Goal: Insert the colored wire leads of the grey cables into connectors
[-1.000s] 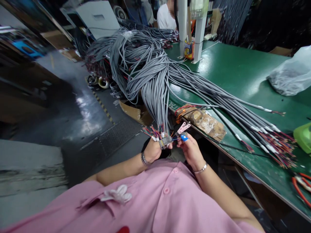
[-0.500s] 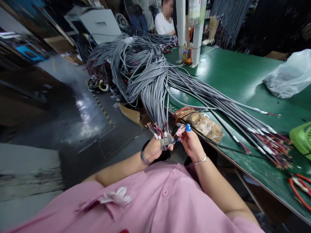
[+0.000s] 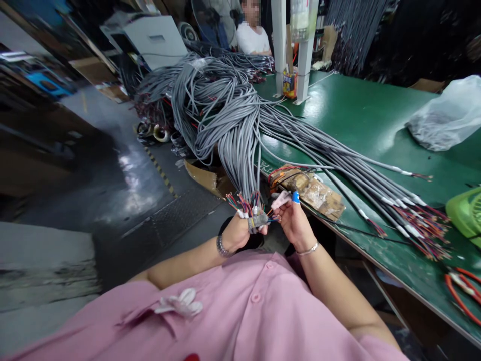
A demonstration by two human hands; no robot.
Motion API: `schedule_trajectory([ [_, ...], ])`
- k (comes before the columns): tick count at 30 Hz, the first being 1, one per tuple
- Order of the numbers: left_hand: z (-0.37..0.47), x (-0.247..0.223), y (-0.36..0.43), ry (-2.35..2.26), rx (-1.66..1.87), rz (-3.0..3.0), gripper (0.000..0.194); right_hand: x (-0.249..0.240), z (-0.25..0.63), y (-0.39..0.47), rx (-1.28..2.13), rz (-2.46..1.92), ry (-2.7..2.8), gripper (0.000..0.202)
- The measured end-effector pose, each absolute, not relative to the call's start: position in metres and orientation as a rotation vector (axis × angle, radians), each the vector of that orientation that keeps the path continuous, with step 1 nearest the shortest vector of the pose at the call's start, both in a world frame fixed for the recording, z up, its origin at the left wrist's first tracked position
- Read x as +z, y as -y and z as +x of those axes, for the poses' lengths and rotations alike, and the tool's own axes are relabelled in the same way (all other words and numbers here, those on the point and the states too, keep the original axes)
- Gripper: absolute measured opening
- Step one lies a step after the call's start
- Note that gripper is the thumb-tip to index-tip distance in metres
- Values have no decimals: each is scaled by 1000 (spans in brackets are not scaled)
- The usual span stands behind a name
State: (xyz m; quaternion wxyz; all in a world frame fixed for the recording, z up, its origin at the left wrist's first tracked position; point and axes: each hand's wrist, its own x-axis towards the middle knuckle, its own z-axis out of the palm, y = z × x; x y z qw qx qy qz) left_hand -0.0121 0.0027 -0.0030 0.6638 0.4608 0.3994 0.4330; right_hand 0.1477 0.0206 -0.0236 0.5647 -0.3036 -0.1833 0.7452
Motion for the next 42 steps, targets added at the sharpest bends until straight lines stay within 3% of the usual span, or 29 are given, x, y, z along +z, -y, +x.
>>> schedule_trajectory([
  [6, -16, -6, 3, -930, 1061, 1042, 34, -22, 146, -17, 1655, -717, 555, 26],
  [11, -10, -6, 1, -942, 1075, 1011, 34, -22, 144, -17, 1641, -735, 528, 34],
  [25, -7, -10, -5, -1021, 1023, 945, 30, -28, 144, -23, 1613, -778, 435, 30],
  [32, -13, -12, -1, -966, 1064, 989, 30, -22, 149, -21, 1745, -758, 430, 45],
  [42, -11, -7, 0, -900, 1123, 911, 27, -21, 149, -20, 1693, -720, 509, 33],
])
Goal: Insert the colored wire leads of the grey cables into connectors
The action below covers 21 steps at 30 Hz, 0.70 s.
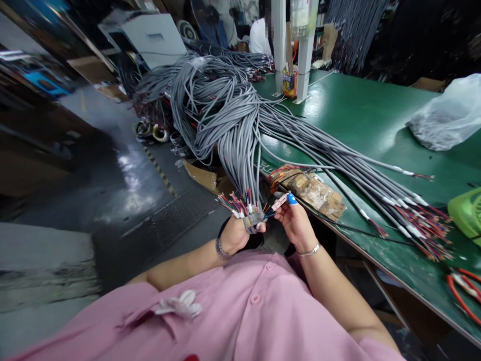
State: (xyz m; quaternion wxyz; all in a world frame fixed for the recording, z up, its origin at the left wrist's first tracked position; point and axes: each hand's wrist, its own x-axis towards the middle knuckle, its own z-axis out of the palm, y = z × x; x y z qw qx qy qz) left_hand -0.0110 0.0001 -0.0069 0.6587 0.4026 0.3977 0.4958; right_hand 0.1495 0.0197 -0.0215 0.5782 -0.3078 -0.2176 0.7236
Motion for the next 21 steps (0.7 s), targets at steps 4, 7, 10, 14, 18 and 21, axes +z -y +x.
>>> schedule_trajectory([
  [4, -7, -6, -4, -890, 1142, 878, 25, -20, 150, -20, 1676, -779, 528, 35],
  [7, -6, -6, -6, -911, 1143, 857, 24, -20, 150, -21, 1655, -831, 526, 35],
  [10, -7, -7, -7, -941, 1137, 863, 26, -19, 149, -21, 1643, -820, 523, 32],
  [14, -7, -9, -7, -946, 1128, 862, 27, -19, 148, -21, 1637, -775, 510, 30],
  [18, -7, -11, -7, -983, 1109, 870, 29, -17, 147, -21, 1619, -798, 498, 29],
  [21, -8, -13, -7, -1004, 1087, 902, 32, -17, 146, -21, 1601, -805, 499, 28],
])
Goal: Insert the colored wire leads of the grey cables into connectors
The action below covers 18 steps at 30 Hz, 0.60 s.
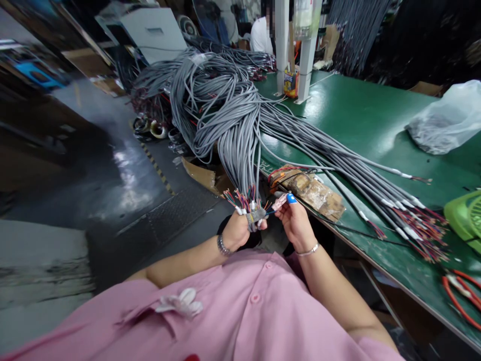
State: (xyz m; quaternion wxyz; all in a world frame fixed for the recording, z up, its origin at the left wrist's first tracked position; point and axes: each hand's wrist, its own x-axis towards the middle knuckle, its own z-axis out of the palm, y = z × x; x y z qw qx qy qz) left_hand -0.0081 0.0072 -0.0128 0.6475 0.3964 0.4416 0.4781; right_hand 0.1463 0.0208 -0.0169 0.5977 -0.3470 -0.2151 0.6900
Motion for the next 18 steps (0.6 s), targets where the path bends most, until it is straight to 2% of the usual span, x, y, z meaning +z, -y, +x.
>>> schedule_trajectory([
  [18, -10, -11, -5, -1017, 1071, 935, 30, -25, 147, -23, 1589, -792, 537, 29],
])
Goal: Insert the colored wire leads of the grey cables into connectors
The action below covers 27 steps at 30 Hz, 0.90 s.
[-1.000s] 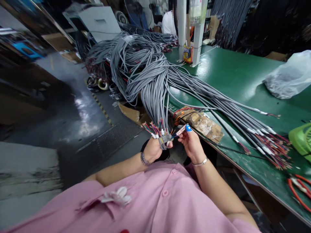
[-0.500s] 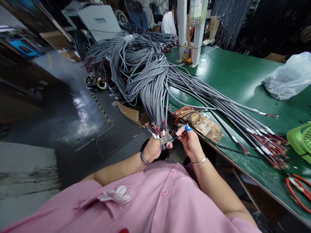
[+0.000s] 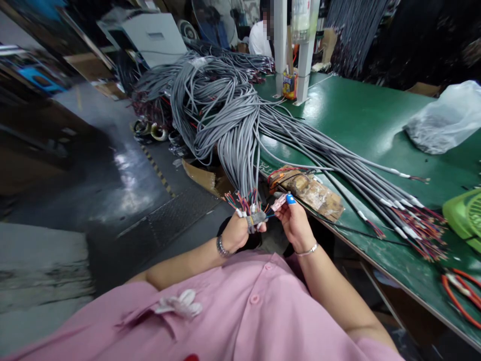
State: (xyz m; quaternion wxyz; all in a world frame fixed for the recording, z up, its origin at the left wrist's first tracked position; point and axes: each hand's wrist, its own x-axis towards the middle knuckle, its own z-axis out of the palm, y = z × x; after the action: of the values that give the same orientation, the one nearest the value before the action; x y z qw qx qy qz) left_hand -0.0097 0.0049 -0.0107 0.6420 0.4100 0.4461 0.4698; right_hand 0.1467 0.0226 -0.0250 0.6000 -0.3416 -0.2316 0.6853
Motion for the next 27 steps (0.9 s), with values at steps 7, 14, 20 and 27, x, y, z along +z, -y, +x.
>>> schedule_trajectory([
  [7, -11, -15, -3, -964, 1080, 956, 31, -26, 148, -22, 1626, -778, 517, 31],
  [14, -12, -16, -1, -944, 1089, 938, 28, -24, 148, -20, 1684, -777, 475, 39],
  [20, -16, -14, 0, -952, 1095, 958, 32, -22, 155, -15, 1776, -804, 525, 47],
  [27, -21, -18, 3, -936, 1056, 1109, 35, -21, 159, 4, 1825, -962, 845, 34],
])
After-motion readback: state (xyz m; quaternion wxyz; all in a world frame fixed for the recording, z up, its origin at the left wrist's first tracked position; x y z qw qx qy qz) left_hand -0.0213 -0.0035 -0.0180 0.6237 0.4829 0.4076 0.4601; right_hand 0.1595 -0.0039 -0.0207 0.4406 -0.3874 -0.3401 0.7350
